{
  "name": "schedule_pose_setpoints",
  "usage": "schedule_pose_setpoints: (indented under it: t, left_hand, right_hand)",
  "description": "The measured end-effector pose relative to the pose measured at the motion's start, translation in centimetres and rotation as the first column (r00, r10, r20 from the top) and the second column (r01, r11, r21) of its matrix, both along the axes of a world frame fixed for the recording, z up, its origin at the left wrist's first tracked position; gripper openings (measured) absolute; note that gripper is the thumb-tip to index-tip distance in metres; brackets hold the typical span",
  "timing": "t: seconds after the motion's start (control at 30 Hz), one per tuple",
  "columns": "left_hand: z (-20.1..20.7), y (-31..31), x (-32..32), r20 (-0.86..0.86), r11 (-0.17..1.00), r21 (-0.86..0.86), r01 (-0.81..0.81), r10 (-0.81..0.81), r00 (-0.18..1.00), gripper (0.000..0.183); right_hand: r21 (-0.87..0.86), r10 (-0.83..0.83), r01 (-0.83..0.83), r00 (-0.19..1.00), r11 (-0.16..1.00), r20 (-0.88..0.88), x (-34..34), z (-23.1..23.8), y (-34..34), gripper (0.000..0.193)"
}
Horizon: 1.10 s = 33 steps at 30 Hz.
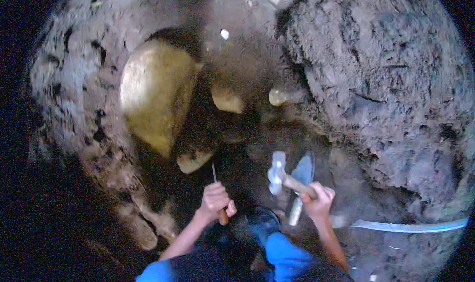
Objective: The person excavates dirt around rocks by chiseling the ground with a hammer and chisel and scraping away loose soil using a trowel.
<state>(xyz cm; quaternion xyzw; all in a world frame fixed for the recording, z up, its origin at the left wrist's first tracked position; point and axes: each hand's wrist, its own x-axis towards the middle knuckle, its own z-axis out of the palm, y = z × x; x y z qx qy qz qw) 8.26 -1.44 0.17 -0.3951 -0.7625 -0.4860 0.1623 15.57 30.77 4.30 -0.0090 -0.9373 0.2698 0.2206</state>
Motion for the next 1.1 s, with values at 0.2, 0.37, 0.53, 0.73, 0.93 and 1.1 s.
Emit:
schedule_pose_setpoints:
  t: [0.2,0.37,0.53,0.73,0.93,1.1]
  left_hand:
    - [3.4,-1.6,-5.3,-0.081,0.999,0.004,-0.034,0.034,0.996,0.036]
    - [2.3,-0.2,-7.7,-0.064,0.999,-0.051,0.016,-0.019,0.998,0.036]
    - [2.9,0.9,-9.6,0.015,0.966,-0.257,-0.015,0.019,1.0,0.039]
    - [-0.6,1.3,-8.9,-0.038,0.929,-0.319,-0.187,0.185,0.982,0.026]
    - [-1.1,-3.1,-5.7,0.059,0.851,-0.44,-0.286,0.345,0.937,0.018]
    - [-0.8,-4.5,-4.5,0.086,0.759,-0.608,-0.231,0.352,0.932,0.021]
  right_hand:
    - [-0.184,-0.016,0.033,0.996,0.982,0.092,-3.0,0.7,-3.3,0.049]
    - [-0.119,-0.16,0.197,0.951,0.973,0.263,-0.9,0.8,-4.6,0.045]
    - [0.085,-0.477,0.479,0.811,0.874,0.339,0.6,-0.9,-4.2,0.038]
    - [0.439,-0.48,0.352,0.848,0.827,0.225,-1.5,-0.6,-2.6,0.057]
    - [0.174,0.016,-0.06,0.97,0.983,0.242,-7.7,-2.0,-8.9,0.052]
    - [-0.102,0.066,-0.032,0.935,0.994,0.348,-14.9,-6.1,-12.4,0.057]
